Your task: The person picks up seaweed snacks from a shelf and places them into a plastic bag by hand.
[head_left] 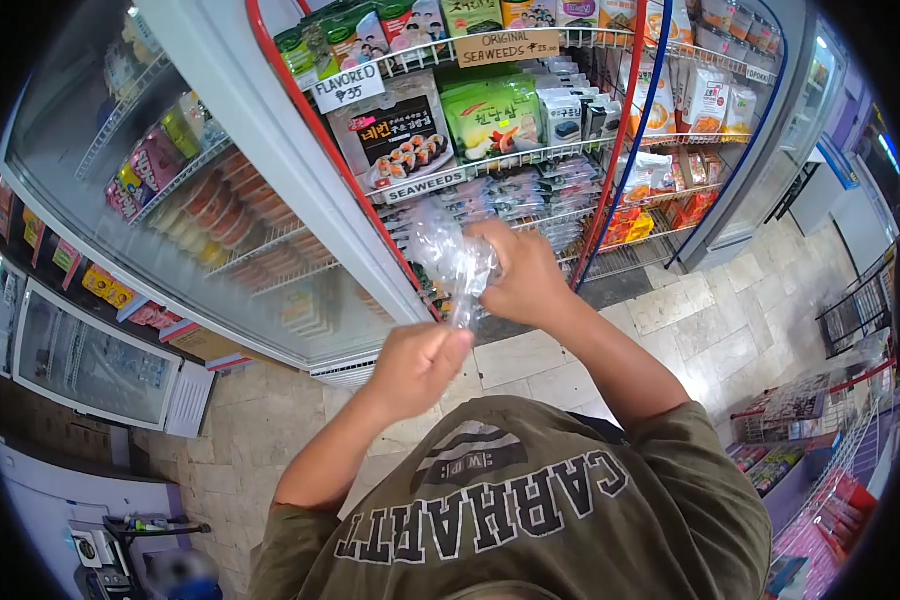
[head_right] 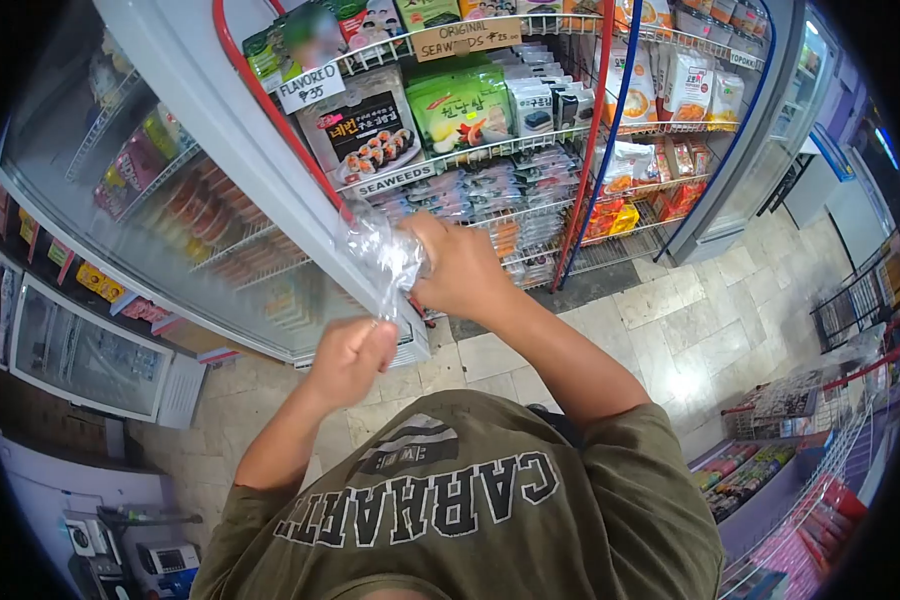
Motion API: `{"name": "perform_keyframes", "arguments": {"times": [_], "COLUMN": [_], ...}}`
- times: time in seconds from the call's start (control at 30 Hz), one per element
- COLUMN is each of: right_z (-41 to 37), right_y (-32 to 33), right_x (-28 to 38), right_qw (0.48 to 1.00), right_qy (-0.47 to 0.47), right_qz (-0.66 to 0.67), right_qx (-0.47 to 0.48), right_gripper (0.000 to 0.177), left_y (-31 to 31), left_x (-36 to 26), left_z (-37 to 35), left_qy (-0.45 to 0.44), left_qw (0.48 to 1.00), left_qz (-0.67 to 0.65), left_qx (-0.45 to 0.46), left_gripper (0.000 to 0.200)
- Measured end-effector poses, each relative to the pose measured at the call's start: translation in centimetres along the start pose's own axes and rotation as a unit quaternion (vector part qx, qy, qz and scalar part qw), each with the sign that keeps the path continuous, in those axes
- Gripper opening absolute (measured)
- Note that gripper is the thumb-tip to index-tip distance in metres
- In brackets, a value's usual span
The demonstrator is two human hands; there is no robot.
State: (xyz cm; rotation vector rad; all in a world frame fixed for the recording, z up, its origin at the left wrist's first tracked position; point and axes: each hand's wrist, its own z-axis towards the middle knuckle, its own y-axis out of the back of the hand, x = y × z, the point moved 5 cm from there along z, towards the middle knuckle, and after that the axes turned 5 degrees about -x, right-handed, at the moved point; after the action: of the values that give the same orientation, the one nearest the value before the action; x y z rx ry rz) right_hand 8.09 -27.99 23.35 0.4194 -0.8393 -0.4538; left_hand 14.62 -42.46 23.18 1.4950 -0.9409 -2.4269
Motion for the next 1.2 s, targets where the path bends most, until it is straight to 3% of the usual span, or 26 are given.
{"name": "perform_keyframes", "arguments": {"times": [0.13, 0.2, 0.27, 0.33, 0.37, 0.4, 0.47, 0.53, 0.6, 0.63, 0.67, 0.73, 0.77, 0.83, 0.87, 0.93, 1.0, 1.07, 1.1, 1.13, 1.2], "right_z": [-0.3, -0.7, -1.9, -2.3, -2.6, -2.7, -3.0, -3.0, -3.6, -3.7, -3.7, -4.2, -5.1, -6.8, -7.1, -7.1, -6.8, -5.4, -5.1, -5.5, -6.2], "right_y": [2.1, 2.5, 2.9, 3.7, 3.7, 3.4, 3.0, 2.9, 2.2, 1.8, 1.3, -0.3, -1.6, -3.6, -4.2, -5.9, -7.3, -8.1, -9.2, -10.7, -15.1], "right_x": [-2.0, -3.9, -4.4, -4.9, -4.8, -4.5, -3.9, -2.9, -2.3, -2.1, -2.0, -2.5, -3.0, -3.9, -3.8, -2.7, -1.5, 1.5, 2.8, 4.0, 5.0], "right_qw": [0.987, 0.986, 0.969, 0.952, 0.938, 0.916, 0.891, 0.882, 0.864, 0.864, 0.867, 0.840, 0.797, 0.699, 0.693, 0.612, 0.600, 0.599, 0.632, 0.619, 0.673], "right_qy": [-0.066, -0.052, -0.028, -0.043, -0.014, 0.021, 0.049, 0.094, 0.132, 0.122, 0.110, 0.088, 0.065, -0.018, -0.017, -0.105, -0.104, -0.045, -0.016, -0.006, -0.086], "right_qz": [0.149, 0.149, 0.223, 0.249, 0.248, 0.248, 0.270, 0.275, 0.266, 0.267, 0.266, 0.263, 0.303, 0.351, 0.348, 0.449, 0.435, 0.480, 0.489, 0.489, 0.412], "right_qx": [0.013, 0.048, 0.105, 0.173, 0.243, 0.315, 0.361, 0.372, 0.407, 0.408, 0.407, 0.466, 0.519, 0.623, 0.631, 0.642, 0.663, 0.639, 0.602, 0.614, 0.608], "right_gripper": [0.035, 0.043, 0.041, 0.037, 0.036, 0.034, 0.032, 0.033, 0.037, 0.038, 0.040, 0.045, 0.048, 0.064, 0.064, 0.071, 0.077, 0.080, 0.079, 0.079, 0.075], "left_y": [-4.2, -4.6, -4.8, -6.7, -7.2, -7.5, -7.4, -6.3, -3.9, -3.3, -3.6, -4.1, -5.0, -5.4, -5.6, -4.5, -3.2, -1.9, -1.1, -0.2, 2.0], "left_x": [0.3, 1.9, 2.5, 3.2, 3.9, 3.9, 3.4, 3.0, 1.4, 1.2, 0.7, 0.2, 0.6, 0.9, 0.9, 1.2, 1.4, 2.5, 3.0, 3.5, 4.9], "left_z": [1.9, 2.6, 2.8, 2.0, 1.4, 1.0, -0.2, -1.5, -1.8, -1.9, -2.0, -2.1, -2.6, -3.2, -3.7, -4.5, -5.9, -8.3, -9.6, -10.9, -13.8], "left_qy": [0.017, 0.086, 0.072, 0.073, 0.090, 0.104, 0.091, 0.120, 0.080, 0.063, 0.074, 0.113, 0.126, 0.121, 0.110, 0.120, 0.123, 0.125, 0.120, 0.116, 0.117], "left_qw": [0.999, 0.991, 0.994, 0.992, 0.991, 0.991, 0.995, 0.993, 0.987, 0.977, 0.975, 0.975, 0.980, 0.983, 0.986, 0.990, 0.984, 0.979, 0.978, 0.978, 0.968], "left_qz": [-0.051, -0.098, -0.079, -0.061, -0.048, -0.051, 0.000, 0.016, 0.107, 0.160, 0.162, -0.024, -0.065, -0.074, -0.081, -0.018, -0.038, -0.031, -0.008, 0.014, 0.038], "left_qx": [0.001, 0.000, 0.014, 0.083, 0.091, 0.072, 0.044, -0.014, -0.092, -0.126, -0.133, -0.190, -0.140, -0.117, -0.093, -0.073, -0.125, -0.161, -0.168, -0.173, -0.217], "left_gripper": [0.040, 0.040, 0.038, 0.035, 0.025, 0.025, 0.016, 0.020, 0.025, 0.050, 0.050, 0.078, 0.097, 0.093, 0.088, 0.079, 0.068, 0.064, 0.063, 0.061, 0.058]}}
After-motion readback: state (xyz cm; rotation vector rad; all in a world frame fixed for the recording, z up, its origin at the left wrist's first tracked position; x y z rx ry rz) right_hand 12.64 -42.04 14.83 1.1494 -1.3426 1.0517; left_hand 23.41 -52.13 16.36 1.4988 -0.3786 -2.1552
